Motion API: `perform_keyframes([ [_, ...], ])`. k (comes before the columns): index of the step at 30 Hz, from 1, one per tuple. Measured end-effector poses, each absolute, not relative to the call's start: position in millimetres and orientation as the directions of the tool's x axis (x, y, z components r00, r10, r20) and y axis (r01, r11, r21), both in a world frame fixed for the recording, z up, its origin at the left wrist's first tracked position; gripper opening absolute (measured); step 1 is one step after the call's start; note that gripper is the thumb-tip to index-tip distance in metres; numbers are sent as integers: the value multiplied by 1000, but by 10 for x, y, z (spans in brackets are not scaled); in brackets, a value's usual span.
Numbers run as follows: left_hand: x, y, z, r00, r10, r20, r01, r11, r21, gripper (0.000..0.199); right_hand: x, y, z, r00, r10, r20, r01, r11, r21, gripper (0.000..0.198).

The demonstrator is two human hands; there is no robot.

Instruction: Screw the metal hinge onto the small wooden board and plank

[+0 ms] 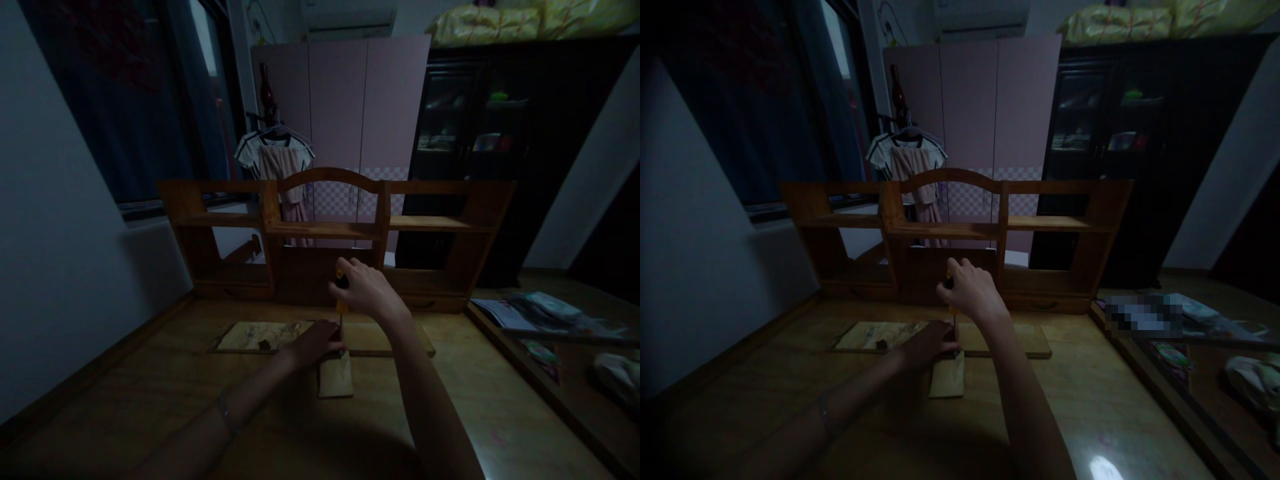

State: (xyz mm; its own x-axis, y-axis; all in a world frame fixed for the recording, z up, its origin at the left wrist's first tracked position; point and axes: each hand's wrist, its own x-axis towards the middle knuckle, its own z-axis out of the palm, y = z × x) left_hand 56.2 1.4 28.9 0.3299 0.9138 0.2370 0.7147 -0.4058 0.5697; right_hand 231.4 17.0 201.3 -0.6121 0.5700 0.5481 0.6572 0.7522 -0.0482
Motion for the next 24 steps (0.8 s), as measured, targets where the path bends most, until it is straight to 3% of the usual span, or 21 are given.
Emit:
perform_keyframes([
  [3,549,20,326,335,927,166,656,-356,665,16,2294,192,2008,-615,564,551,674,739,-5,17],
  [5,533,5,354,342,929,141,627,-338,702,21,2296,192,2018,-636,556,536,647,762,-23,11],
  [11,530,-75,315,340,922,184,506,-344,791,23,2311,173,2024,-629,554,545,648,761,-26,21],
  [14,526,-48,238,326,921,215,469,-355,809,24,2298,195,2019,-616,564,551,684,729,19,22],
  [17,498,-5,216,351,909,225,448,-374,812,29,2298,183,2034,-614,546,570,676,737,21,10],
  [24,486,-28,230,360,877,319,455,-463,761,21,2296,123,2043,-589,589,553,711,703,10,23],
])
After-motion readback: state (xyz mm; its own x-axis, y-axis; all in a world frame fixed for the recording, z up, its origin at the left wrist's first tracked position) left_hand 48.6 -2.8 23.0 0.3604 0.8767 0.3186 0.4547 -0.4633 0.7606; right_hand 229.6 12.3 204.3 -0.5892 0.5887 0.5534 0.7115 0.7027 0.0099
